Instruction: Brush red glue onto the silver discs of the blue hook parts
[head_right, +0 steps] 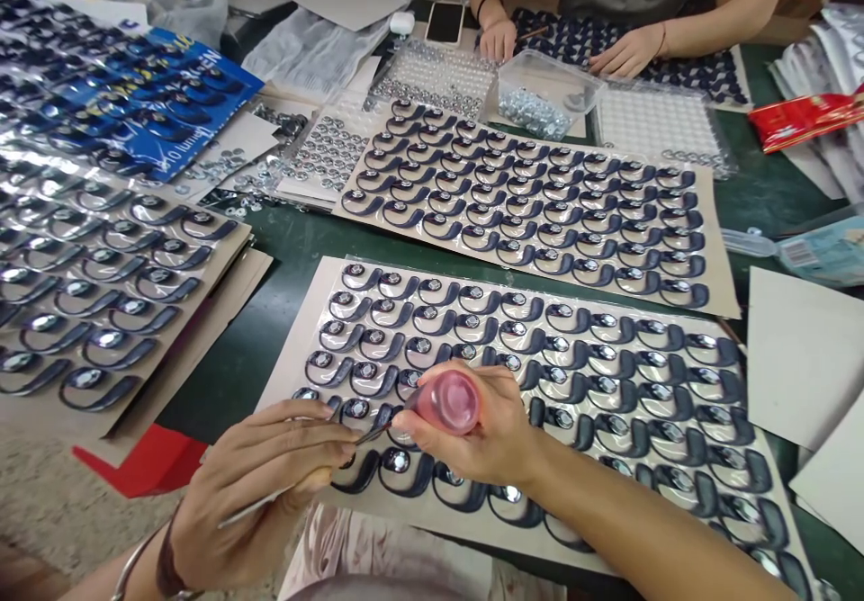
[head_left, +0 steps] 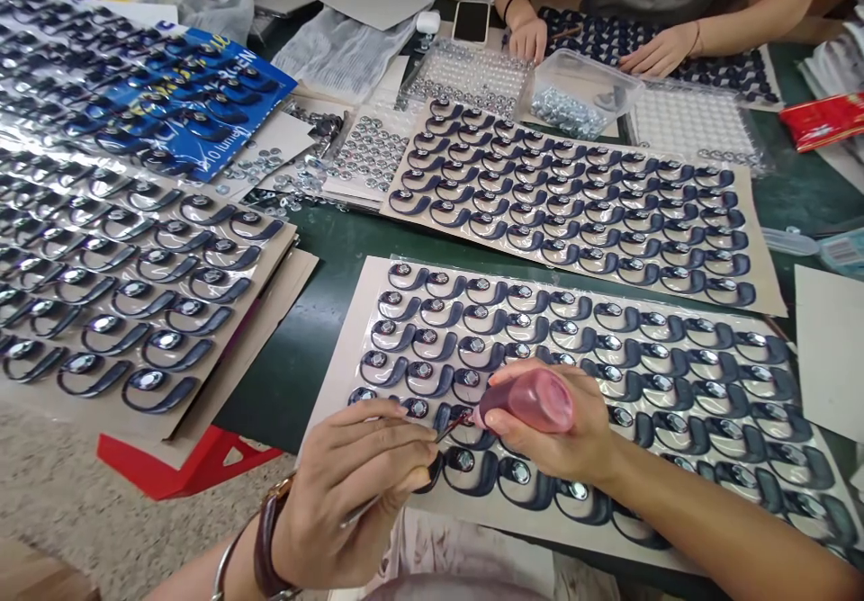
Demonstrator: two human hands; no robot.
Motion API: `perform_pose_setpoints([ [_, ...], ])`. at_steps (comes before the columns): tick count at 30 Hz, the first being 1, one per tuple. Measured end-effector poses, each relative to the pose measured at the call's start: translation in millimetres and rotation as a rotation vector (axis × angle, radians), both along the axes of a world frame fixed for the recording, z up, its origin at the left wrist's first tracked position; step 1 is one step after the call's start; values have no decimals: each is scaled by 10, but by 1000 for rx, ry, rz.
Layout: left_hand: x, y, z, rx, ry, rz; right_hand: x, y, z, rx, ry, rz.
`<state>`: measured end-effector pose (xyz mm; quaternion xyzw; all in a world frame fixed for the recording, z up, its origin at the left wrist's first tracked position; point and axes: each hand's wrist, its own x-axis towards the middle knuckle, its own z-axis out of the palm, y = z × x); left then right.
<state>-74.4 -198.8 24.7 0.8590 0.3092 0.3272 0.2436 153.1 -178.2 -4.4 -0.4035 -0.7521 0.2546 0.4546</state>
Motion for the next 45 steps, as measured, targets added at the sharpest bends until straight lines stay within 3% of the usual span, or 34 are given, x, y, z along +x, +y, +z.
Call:
perform_pose_setpoints([
  [3,-5,-3,-20,-3,-24,19,12,-1,68,-52,61,47],
  [7,-9,-14,-14,4,-4,-9,119,62,252,-476,117,94],
  [10,-19,-26,-3,4,29,-17,197,156,297,-601,69,88],
  [14,-33,-15,28,27,59,-45,181,265,192,-508,48,48],
  [20,22,143,96,240,147,-95,104,300,22,-164,38,-112],
  [24,66,193,50,297,175,-83,107,297,-44,-186,55,-106],
  [33,109,43,-98,414,239,-81,75,339,-41,-178,8,-9],
  [45,113,65,-103,465,260,-72,84,333,-55,-158,3,-97],
])
